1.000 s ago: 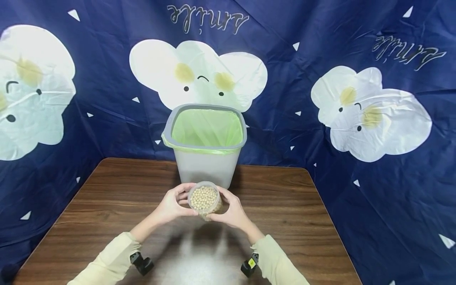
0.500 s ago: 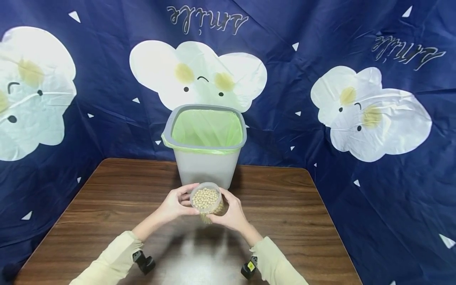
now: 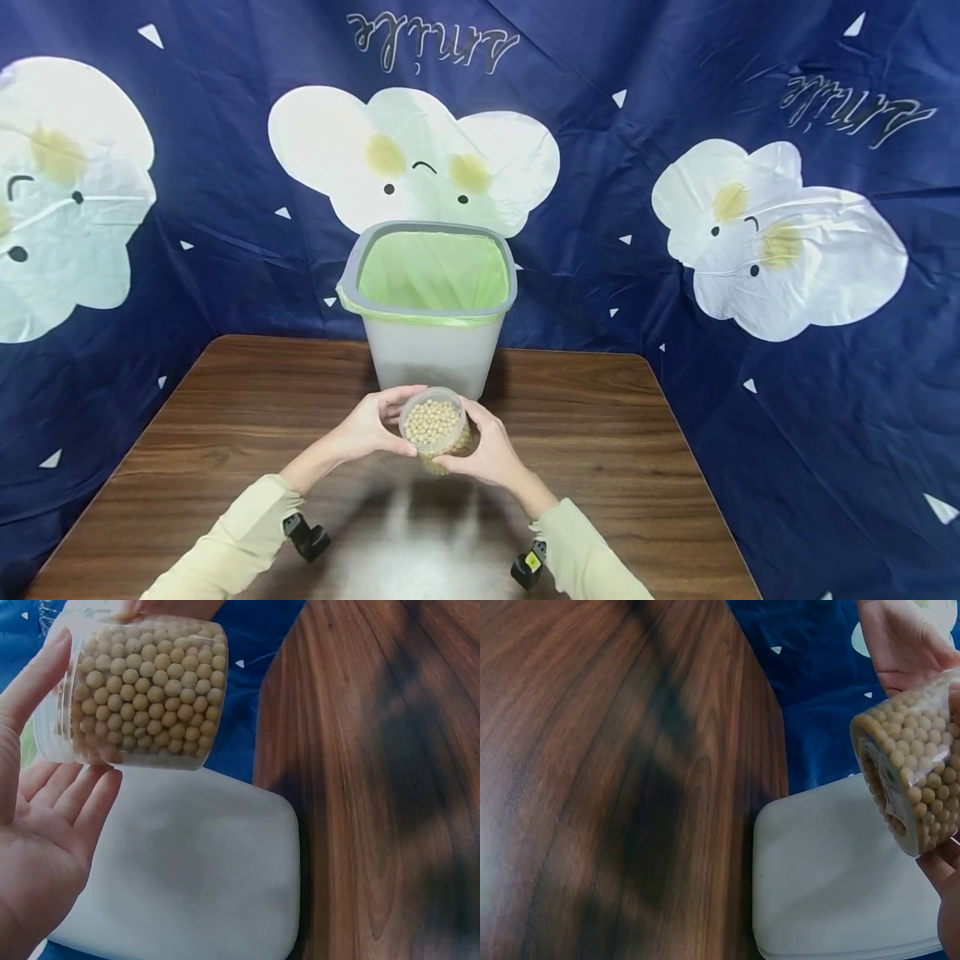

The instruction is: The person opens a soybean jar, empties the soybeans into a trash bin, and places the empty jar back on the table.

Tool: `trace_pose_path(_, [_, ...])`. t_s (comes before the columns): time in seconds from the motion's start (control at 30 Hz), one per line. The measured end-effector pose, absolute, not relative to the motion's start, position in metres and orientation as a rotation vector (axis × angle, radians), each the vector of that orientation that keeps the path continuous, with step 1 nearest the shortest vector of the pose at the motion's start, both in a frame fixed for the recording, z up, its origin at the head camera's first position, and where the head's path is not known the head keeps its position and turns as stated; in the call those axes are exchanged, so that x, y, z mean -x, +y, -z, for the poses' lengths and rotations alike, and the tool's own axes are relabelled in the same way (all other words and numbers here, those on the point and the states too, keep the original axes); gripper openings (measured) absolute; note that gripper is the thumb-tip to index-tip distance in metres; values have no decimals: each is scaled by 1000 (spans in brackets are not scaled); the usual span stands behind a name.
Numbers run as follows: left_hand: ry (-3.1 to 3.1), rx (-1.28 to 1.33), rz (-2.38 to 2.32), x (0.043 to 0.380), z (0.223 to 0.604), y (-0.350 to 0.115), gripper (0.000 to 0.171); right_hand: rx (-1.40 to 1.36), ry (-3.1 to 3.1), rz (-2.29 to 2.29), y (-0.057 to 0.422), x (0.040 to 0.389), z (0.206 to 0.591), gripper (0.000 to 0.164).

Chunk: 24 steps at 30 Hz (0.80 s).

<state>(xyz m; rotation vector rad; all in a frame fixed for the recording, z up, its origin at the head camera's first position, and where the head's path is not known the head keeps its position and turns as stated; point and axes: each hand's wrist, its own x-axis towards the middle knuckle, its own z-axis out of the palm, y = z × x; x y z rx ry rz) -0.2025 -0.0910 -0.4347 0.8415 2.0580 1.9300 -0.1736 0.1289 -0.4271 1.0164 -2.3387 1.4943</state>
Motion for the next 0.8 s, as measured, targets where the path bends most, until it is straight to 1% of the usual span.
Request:
trace_pose_path(0.13, [2080,-828,-1923,202,437,-90,78,-997,-2345,-1473,128,172,428,75])
trace_pose_path(0.43, [2266,-936,-1891,193,432,-88,78,-1018,-2248,-1418,126,170,425,76])
trace_pose_path(0.63, [2344,-825,-1951,186,432,-83,78,-1002,-2227,-1364,124,171,425,75])
trace_pose_path(0.8, [2432,-640,-2055,181,439,-76,77,-976,-2244,-1287,122,173,426,76])
